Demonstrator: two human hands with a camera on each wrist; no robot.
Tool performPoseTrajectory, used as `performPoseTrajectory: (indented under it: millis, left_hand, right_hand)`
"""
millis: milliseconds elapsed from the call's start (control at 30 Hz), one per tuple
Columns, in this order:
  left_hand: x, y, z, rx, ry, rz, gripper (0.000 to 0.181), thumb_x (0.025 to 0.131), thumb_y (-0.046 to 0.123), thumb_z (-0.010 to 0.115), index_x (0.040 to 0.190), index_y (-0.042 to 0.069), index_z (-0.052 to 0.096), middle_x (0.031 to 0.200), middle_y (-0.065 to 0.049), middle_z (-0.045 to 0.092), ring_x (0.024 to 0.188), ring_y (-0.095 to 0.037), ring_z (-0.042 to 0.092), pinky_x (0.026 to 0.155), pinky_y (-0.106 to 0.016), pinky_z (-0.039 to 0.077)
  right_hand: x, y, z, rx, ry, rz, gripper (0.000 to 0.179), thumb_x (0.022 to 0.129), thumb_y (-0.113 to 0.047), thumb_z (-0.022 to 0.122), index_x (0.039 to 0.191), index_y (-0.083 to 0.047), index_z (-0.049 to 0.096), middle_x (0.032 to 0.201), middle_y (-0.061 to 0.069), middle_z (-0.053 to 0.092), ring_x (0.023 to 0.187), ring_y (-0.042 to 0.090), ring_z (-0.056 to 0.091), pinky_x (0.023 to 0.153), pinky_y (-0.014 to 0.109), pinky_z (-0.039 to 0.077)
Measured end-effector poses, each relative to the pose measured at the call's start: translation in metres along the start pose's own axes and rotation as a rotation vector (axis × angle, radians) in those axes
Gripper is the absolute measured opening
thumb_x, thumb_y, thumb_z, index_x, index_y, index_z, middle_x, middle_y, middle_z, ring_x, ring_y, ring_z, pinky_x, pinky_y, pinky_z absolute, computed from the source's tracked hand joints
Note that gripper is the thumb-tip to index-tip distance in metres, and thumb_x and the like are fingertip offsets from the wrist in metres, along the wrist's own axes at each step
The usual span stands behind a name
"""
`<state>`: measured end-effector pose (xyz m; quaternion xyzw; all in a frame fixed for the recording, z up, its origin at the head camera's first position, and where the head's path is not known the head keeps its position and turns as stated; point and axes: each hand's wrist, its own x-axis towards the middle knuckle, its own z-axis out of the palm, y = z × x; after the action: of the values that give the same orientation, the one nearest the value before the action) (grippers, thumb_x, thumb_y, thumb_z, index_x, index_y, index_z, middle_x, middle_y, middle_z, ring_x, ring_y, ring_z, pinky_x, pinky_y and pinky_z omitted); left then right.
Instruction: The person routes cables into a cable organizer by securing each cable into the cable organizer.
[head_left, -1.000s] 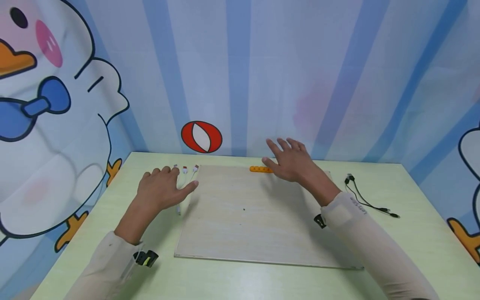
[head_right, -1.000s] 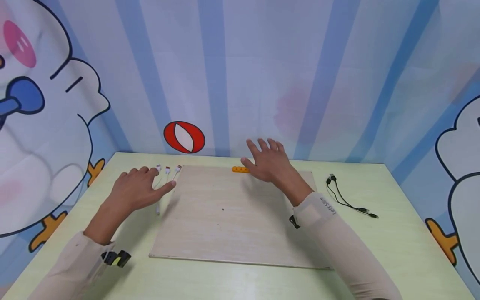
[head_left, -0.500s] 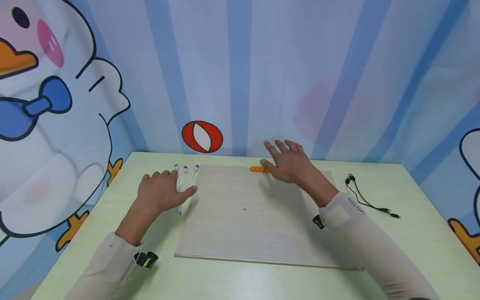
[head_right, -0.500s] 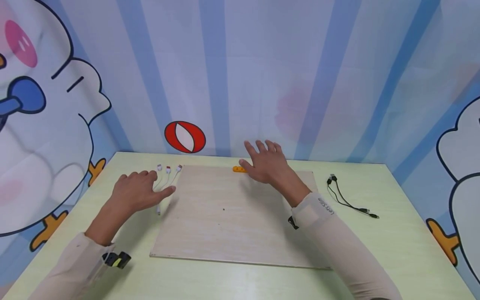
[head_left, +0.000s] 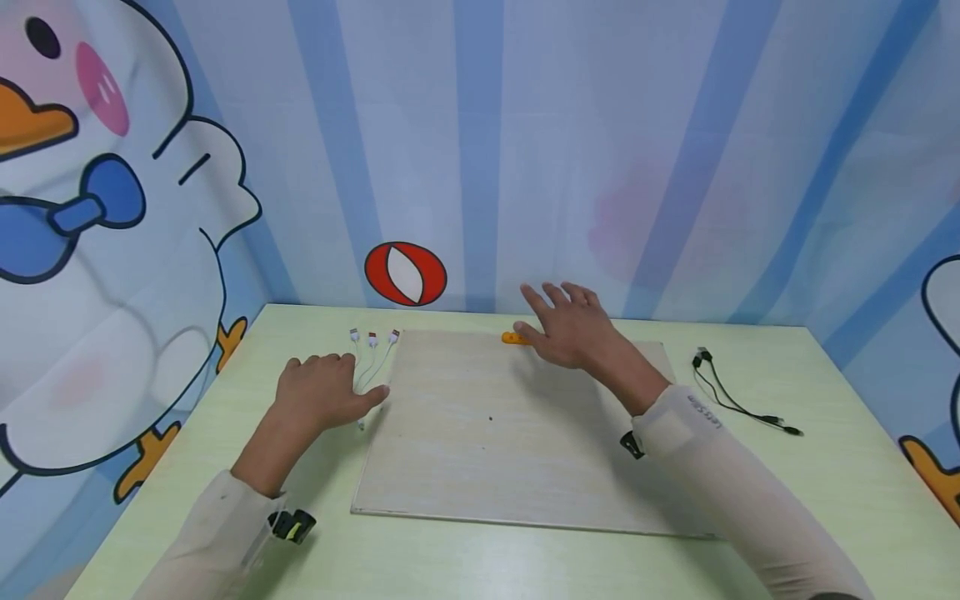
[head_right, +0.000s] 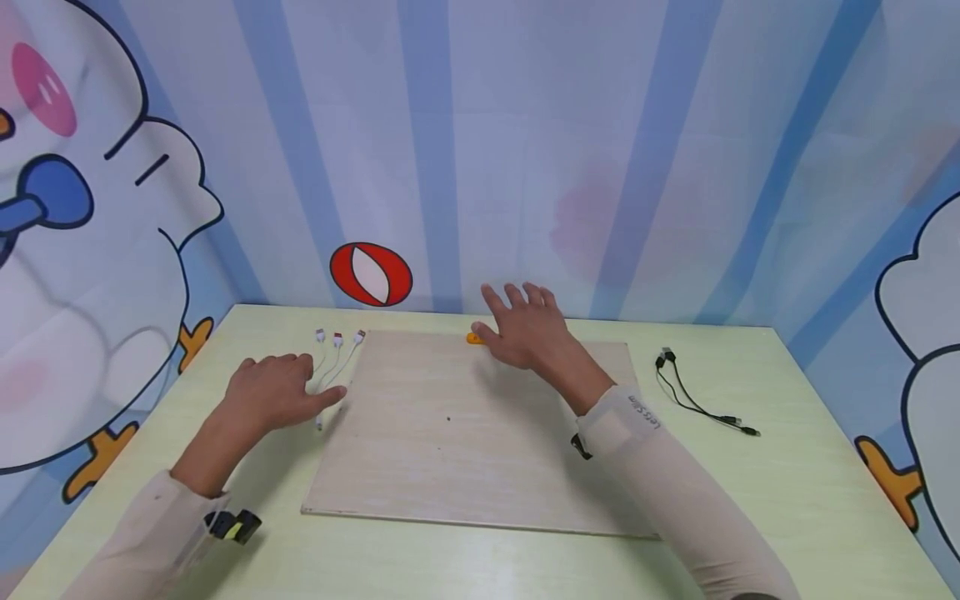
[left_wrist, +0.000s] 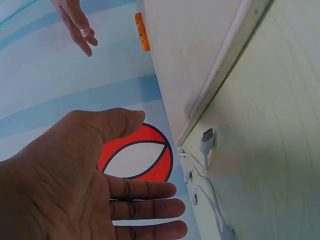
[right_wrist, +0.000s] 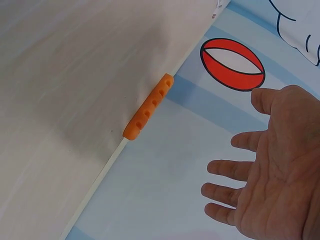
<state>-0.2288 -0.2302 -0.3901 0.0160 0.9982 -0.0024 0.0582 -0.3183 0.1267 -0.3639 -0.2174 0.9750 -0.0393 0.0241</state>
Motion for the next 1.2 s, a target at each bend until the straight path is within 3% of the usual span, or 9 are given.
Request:
performPoseTrajectory:
  millis: [400,733,1000,1200]
  left_hand:
    - [-0.002,-0.005,0.009,0.014,-0.031,0.021,0.068,0.1,0.052,0.078,0.135,-0.005,0.069,0.121,-0.023,0.079,0.109,-0.037,0.074,0.107,-0.067,0.056]
    - [-0.007,-0.008,0.014,-0.005,-0.052,0.022,0.059,0.098,0.046,0.083,0.125,-0.005,0.071,0.103,-0.017,0.077,0.092,-0.03,0.069,0.102,-0.063,0.057]
    - [-0.008,-0.007,0.014,-0.012,-0.079,0.018,0.058,0.1,0.046,0.082,0.126,-0.005,0.071,0.101,-0.016,0.076,0.089,-0.028,0.066,0.1,-0.061,0.058]
    - [-0.007,-0.009,0.017,-0.039,-0.097,0.01,0.058,0.101,0.045,0.081,0.127,-0.005,0.07,0.098,-0.015,0.073,0.083,-0.027,0.063,0.081,-0.048,0.057]
  right_hand:
    - [0.002,-0.01,0.001,0.01,-0.016,-0.029,0.076,0.119,-0.057,0.039,0.182,-0.017,0.021,0.184,0.024,0.031,0.172,0.053,0.025,0.138,0.07,0.02]
    - [0.006,-0.023,0.007,-0.031,-0.035,-0.038,0.075,0.119,-0.055,0.04,0.182,-0.018,0.022,0.184,0.022,0.033,0.171,0.052,0.027,0.138,0.069,0.022]
    - [0.01,-0.031,0.009,-0.054,-0.046,-0.055,0.074,0.119,-0.054,0.041,0.181,-0.017,0.024,0.183,0.022,0.035,0.17,0.052,0.029,0.137,0.069,0.024]
    - [0.013,-0.037,0.012,-0.063,-0.066,-0.059,0.073,0.12,-0.054,0.039,0.181,-0.017,0.025,0.184,0.021,0.033,0.171,0.051,0.028,0.138,0.068,0.022]
